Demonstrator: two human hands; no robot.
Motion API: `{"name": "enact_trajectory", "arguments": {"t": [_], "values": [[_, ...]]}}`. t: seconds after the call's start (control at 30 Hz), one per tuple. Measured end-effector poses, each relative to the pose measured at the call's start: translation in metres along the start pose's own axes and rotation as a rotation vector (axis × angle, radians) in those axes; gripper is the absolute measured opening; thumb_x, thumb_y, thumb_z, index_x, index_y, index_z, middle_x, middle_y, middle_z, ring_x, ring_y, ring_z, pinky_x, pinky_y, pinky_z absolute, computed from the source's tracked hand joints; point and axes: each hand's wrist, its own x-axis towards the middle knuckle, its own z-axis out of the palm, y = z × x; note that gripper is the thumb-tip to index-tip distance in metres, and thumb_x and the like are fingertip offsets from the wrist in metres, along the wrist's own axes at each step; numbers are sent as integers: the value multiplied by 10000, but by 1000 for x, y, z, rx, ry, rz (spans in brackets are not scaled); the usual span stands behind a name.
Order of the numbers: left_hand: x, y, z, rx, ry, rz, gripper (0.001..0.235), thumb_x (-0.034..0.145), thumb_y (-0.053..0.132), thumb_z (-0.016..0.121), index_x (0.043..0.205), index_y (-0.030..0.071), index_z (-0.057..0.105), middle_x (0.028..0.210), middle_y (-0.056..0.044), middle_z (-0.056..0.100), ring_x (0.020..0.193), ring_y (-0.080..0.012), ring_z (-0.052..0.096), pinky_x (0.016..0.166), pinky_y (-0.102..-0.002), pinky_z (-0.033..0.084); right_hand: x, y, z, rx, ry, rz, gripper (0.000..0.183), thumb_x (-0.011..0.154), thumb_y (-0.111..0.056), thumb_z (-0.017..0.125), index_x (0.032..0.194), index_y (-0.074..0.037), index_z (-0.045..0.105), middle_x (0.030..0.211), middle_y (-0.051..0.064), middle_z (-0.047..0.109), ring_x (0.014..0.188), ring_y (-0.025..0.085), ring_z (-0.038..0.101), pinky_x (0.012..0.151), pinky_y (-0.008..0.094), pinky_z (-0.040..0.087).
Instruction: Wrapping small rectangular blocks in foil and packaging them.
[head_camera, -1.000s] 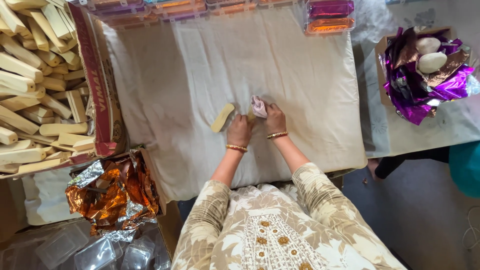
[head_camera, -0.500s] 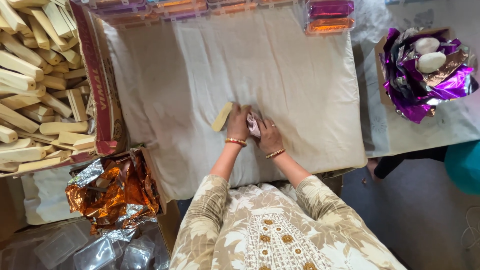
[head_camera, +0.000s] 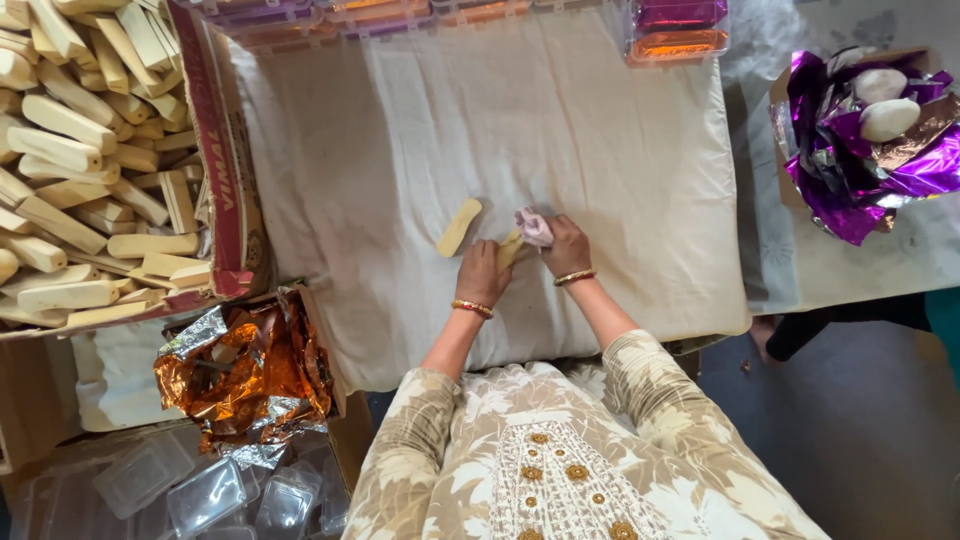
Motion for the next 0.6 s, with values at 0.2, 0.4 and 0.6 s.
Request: {"name": "enact_trajectory", "arguments": {"t": [0.2,0.4,0.6], "values": [[5,3,-70,-9,285,-35,452,773,120,804,1160,19,595,1058,-170,573,1012,-392,557,912,-478,472,-11,31,-1,291,168,148,277,805,-102,803,1060,-59,706,1032,153,714,954,377,693,804,445,559],[15,-38,-63,151,241,-61,436,721,127,815,1088,42,596,1052,-157,598,987,-379,555,906,-451,479,-11,28,0,285,159,214,307,789,-99,846,1040,-35,682,1024,164,713,964,384,694,808,440,555],[18,-33,-52,159,184,-218,424,768,155,819,1119,65,600,1065,-108,627,1010,-329,594,859,-433,536,-6,47,-6,112,176,186,284,846,-99,814,1103,-68,696,1060,159,702,1012,381,668,869,449,529]]}}
